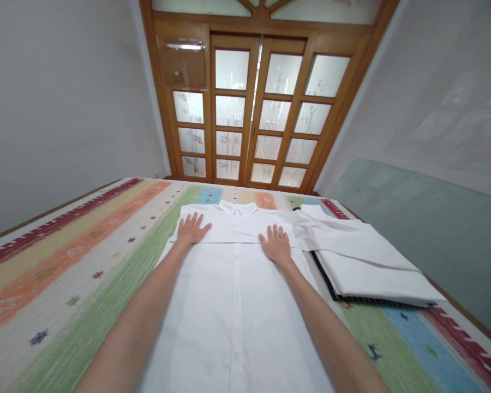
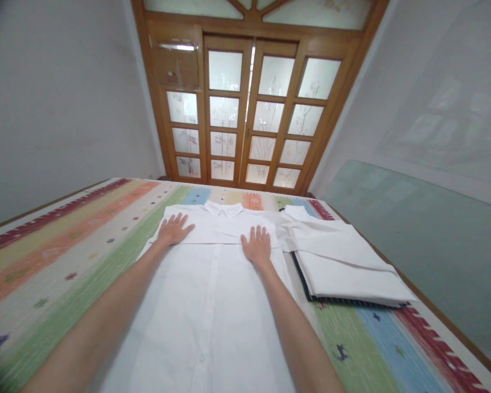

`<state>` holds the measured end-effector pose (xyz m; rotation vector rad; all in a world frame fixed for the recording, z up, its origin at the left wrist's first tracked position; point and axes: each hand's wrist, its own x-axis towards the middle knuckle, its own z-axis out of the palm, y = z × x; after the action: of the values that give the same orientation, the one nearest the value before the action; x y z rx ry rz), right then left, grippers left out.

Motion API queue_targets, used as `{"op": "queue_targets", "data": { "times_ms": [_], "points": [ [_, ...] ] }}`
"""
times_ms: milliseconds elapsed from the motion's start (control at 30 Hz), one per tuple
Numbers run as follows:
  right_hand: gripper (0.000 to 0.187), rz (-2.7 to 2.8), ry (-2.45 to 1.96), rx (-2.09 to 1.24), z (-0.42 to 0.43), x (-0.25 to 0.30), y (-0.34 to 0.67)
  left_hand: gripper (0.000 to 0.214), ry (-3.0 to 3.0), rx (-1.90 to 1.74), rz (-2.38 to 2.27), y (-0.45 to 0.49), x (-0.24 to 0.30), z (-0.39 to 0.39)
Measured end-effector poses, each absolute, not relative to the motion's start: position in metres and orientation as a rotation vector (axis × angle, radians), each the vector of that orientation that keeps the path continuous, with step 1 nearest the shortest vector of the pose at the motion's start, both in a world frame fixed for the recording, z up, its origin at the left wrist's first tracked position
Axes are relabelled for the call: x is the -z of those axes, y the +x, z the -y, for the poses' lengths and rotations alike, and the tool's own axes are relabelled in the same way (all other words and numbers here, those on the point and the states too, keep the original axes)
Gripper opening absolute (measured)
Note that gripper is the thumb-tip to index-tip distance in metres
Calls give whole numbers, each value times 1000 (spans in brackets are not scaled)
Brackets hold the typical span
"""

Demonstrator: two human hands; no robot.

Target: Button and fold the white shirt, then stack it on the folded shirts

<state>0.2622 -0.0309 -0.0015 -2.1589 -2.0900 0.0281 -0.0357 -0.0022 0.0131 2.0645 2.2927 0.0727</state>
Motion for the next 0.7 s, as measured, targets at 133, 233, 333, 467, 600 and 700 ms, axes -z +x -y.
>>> {"op": "queue_targets", "data": {
  "times_ms": [133, 233, 333, 467, 600, 700],
  "points": [
    [67, 2100, -2162, -19, 31, 1, 262, 77, 2028, -85, -2334, -44, -12, -7],
    [68, 2102, -2166, -24, 30, 2, 263, 79, 1996, -110, -2369, -49, -11, -13],
    [69, 2094, -2159, -21, 30, 2, 262, 79, 1972, -128, -2393, -54, -10, -20],
    [69, 2079, -2146, -6, 32, 1, 260, 72, 2049, -144, -2395, -57, -7, -28],
    [68, 2066, -2145, -6, 33, 0, 259, 58, 2384, -107, -2101, -58, -7, -32],
    [68, 2070, -2151, -18, 33, -1, 259, 58, 2419, -70, -2002, -59, -9, -35]
  ]
}}
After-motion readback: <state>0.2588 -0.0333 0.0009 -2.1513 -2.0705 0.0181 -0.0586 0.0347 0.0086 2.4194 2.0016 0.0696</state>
